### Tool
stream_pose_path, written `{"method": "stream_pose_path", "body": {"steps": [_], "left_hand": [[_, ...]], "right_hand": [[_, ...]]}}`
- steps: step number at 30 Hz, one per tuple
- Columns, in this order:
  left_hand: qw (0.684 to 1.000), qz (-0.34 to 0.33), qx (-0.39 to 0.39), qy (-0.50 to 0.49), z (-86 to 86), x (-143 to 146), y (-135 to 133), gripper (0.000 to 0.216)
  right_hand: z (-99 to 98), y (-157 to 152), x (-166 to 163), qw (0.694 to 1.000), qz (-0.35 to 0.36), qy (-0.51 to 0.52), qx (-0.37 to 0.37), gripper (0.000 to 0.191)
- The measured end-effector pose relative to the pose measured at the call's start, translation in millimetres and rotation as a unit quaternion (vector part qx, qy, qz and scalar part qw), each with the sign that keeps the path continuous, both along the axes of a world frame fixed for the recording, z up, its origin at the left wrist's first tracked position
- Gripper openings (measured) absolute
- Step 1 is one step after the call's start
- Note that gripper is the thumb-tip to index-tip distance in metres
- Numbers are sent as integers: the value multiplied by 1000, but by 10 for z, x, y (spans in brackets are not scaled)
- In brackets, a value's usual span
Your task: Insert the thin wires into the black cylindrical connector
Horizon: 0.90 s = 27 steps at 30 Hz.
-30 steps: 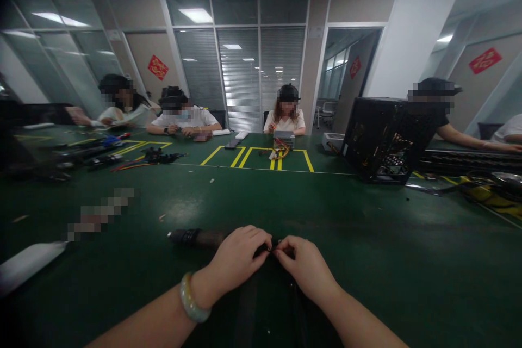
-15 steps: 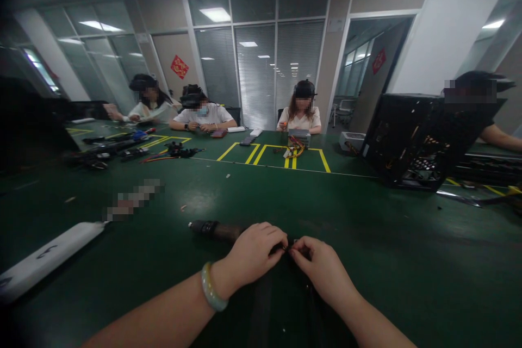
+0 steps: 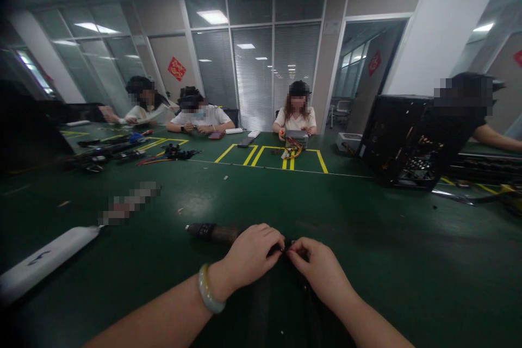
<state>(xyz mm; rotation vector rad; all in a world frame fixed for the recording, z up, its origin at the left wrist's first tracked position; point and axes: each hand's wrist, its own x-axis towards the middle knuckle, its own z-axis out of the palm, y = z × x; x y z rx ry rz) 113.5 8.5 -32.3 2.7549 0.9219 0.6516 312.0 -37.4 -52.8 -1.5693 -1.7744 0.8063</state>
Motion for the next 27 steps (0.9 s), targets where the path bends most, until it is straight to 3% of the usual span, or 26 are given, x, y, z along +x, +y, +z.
{"method": "stream_pose_path", "body": {"steps": [17,27], "left_hand": [[1000,-3,-27,0,-18,7,-21,9],[999,29,-29,2,-22,13,-28,11]], "right_hand": [[21,-25,-34,1000,-16,18,8,11],[-43,-11,-22,999,-14,44,7,11]]}}
